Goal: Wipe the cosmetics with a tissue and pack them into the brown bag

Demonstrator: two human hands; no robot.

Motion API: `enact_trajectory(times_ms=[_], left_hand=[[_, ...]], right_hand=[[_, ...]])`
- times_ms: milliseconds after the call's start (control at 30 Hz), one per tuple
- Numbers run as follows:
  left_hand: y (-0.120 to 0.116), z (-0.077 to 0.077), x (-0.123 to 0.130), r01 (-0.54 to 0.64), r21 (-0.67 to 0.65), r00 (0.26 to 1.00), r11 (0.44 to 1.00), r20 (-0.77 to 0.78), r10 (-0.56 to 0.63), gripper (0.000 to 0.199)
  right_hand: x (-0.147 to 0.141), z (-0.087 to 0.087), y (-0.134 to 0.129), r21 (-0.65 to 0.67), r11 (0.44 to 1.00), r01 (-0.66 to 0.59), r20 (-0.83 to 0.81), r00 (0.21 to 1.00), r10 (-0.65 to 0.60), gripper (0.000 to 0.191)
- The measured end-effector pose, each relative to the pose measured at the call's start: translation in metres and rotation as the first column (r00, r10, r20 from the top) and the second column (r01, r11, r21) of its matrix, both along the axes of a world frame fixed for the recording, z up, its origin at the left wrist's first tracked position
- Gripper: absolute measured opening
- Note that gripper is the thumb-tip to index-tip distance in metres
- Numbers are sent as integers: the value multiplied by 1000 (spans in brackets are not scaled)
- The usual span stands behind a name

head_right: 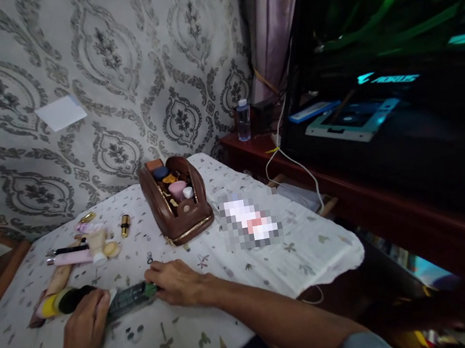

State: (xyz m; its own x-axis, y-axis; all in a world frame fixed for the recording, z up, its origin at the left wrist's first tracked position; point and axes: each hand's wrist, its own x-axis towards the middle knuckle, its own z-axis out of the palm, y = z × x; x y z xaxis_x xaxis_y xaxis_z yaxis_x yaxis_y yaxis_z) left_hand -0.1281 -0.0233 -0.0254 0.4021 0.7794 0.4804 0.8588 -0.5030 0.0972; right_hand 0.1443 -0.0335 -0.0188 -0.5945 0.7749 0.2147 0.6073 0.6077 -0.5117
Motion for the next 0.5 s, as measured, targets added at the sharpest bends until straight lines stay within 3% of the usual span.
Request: enact_trajectory(times_ms=[200, 500], left_hand=[[-1, -6, -8, -53, 0, 998, 999, 36, 53, 35], [-7, 9, 24, 143, 254, 957, 956, -283, -68, 30]], right_hand=[[2, 0, 0, -4, 1000, 14, -2, 1000, -14, 17], [1, 3, -1, 30, 999, 23, 46, 999, -25, 13]])
